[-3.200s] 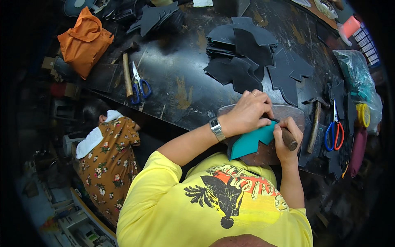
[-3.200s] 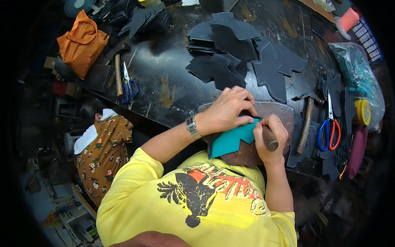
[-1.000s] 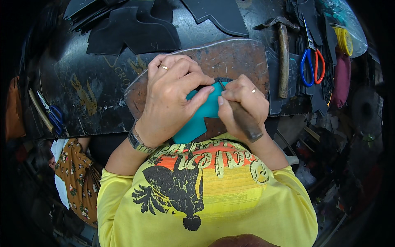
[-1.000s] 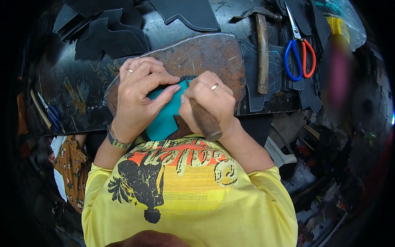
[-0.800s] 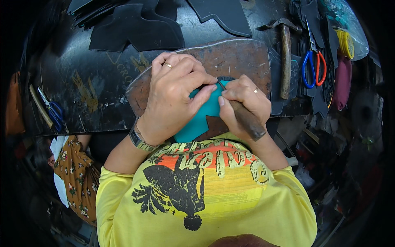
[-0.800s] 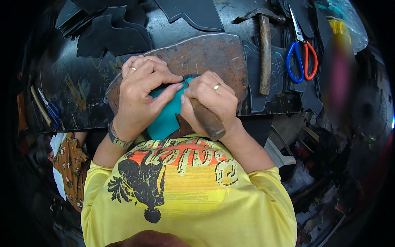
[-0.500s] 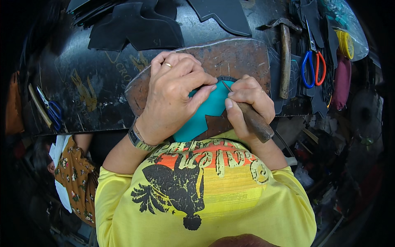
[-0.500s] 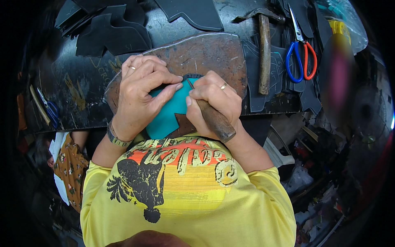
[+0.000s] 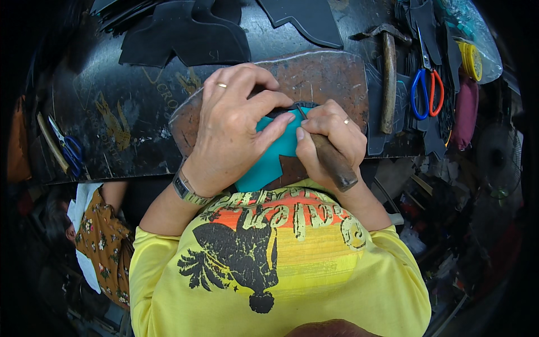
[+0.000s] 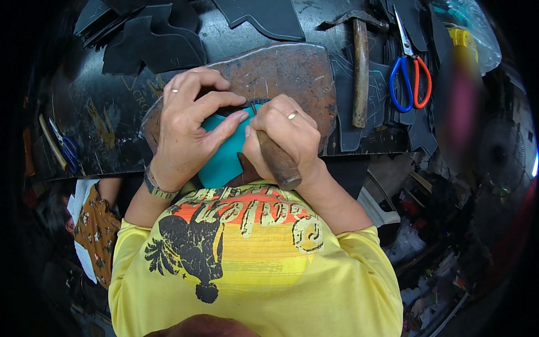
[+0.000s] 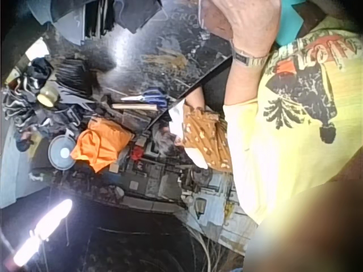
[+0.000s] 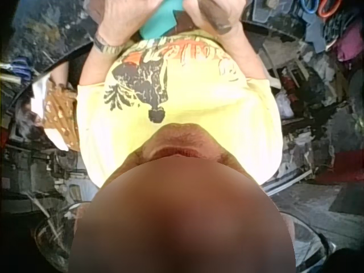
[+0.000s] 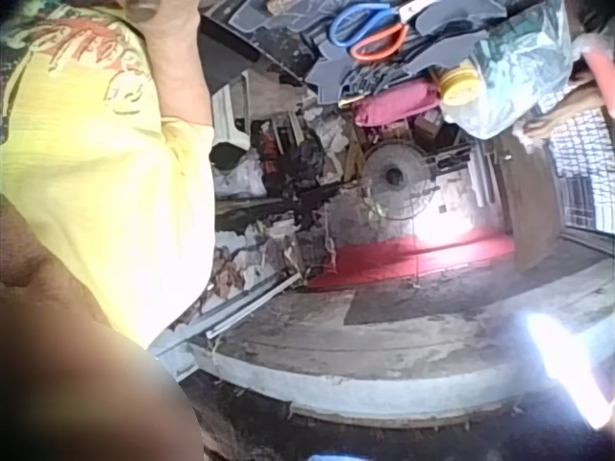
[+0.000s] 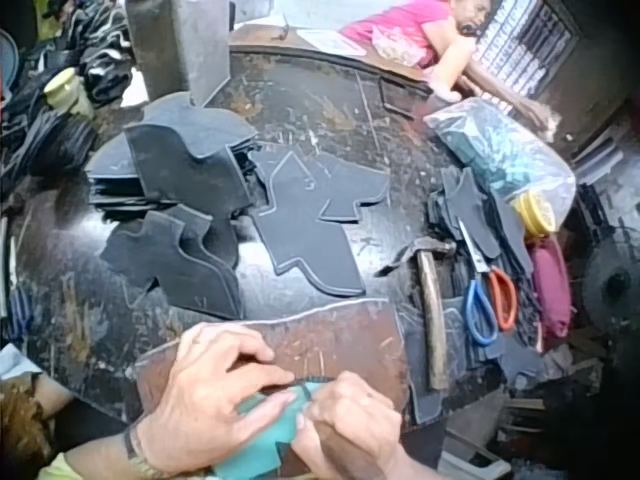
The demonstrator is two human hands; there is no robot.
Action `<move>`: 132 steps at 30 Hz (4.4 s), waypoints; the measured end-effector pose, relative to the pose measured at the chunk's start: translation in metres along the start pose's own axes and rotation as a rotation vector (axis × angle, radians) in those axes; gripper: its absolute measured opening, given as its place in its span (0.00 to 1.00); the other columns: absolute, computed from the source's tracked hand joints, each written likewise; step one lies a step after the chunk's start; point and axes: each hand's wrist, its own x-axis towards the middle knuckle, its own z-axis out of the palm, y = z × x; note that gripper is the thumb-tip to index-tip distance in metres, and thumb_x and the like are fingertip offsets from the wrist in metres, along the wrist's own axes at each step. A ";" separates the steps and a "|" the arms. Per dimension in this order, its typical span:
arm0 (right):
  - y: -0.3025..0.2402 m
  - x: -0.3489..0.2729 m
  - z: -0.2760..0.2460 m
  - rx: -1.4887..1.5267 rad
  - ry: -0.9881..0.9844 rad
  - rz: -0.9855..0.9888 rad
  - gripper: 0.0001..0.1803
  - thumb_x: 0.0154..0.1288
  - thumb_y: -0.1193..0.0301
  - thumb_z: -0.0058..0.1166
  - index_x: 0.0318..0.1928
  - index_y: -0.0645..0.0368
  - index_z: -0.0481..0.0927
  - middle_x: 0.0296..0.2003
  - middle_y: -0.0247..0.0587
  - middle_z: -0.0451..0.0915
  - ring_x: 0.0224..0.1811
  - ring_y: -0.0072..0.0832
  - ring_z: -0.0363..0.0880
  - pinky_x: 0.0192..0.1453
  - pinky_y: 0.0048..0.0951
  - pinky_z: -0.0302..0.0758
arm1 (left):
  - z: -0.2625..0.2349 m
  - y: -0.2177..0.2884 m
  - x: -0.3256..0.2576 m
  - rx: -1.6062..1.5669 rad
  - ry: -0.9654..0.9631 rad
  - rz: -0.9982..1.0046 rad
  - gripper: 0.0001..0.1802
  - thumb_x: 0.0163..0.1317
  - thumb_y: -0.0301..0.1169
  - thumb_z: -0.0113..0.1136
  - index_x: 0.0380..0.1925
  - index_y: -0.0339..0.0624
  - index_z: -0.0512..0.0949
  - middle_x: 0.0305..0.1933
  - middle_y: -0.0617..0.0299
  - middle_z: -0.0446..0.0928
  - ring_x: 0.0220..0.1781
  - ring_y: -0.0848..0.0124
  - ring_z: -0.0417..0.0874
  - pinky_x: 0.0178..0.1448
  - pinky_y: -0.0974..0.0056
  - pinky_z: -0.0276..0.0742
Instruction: The person uses a hammer and chisel to mark and shape a teal rubber piece, then uses shears to trim black rubber pieces along marked outlines. The person repeatedly picks up, trims, and places down multiple rubber pieces on a cluttered workbench.
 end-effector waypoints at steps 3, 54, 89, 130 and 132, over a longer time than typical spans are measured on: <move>-0.001 0.000 0.002 -0.057 -0.014 -0.025 0.07 0.50 0.84 0.59 0.30 0.65 0.76 0.24 0.47 0.76 0.25 0.34 0.77 0.30 0.30 0.73 | -0.005 0.000 -0.003 0.016 -0.021 0.006 0.11 0.46 0.30 0.75 0.32 0.45 0.86 0.39 0.64 0.80 0.54 0.62 0.78 0.63 0.53 0.64; -0.001 -0.004 -0.014 -0.009 -0.015 0.026 0.06 0.51 0.84 0.57 0.30 0.64 0.74 0.26 0.45 0.76 0.27 0.34 0.78 0.36 0.31 0.75 | -0.021 0.033 -0.026 0.193 -0.048 -0.241 0.21 0.44 0.32 0.78 0.39 0.43 0.81 0.46 0.61 0.75 0.52 0.60 0.77 0.56 0.55 0.68; 0.005 -0.010 -0.026 0.148 -0.058 0.102 0.06 0.54 0.83 0.59 0.31 0.65 0.76 0.28 0.43 0.77 0.29 0.30 0.77 0.37 0.29 0.74 | -0.005 0.032 -0.006 0.026 -0.205 -0.205 0.11 0.52 0.29 0.71 0.38 0.44 0.87 0.31 0.61 0.81 0.34 0.62 0.81 0.43 0.61 0.73; 0.001 -0.006 -0.024 0.237 -0.044 0.114 0.04 0.54 0.83 0.58 0.30 0.66 0.76 0.27 0.45 0.77 0.28 0.29 0.75 0.36 0.28 0.72 | 0.002 0.026 -0.011 -0.084 -0.114 0.013 0.11 0.49 0.23 0.69 0.34 0.39 0.84 0.32 0.59 0.78 0.37 0.60 0.81 0.44 0.59 0.77; 0.002 -0.007 -0.024 0.227 -0.081 0.105 0.04 0.55 0.83 0.58 0.31 0.67 0.76 0.28 0.45 0.78 0.29 0.28 0.75 0.37 0.27 0.72 | 0.002 0.026 -0.011 -0.076 -0.116 0.019 0.11 0.49 0.23 0.69 0.34 0.39 0.84 0.32 0.59 0.78 0.37 0.60 0.80 0.44 0.59 0.77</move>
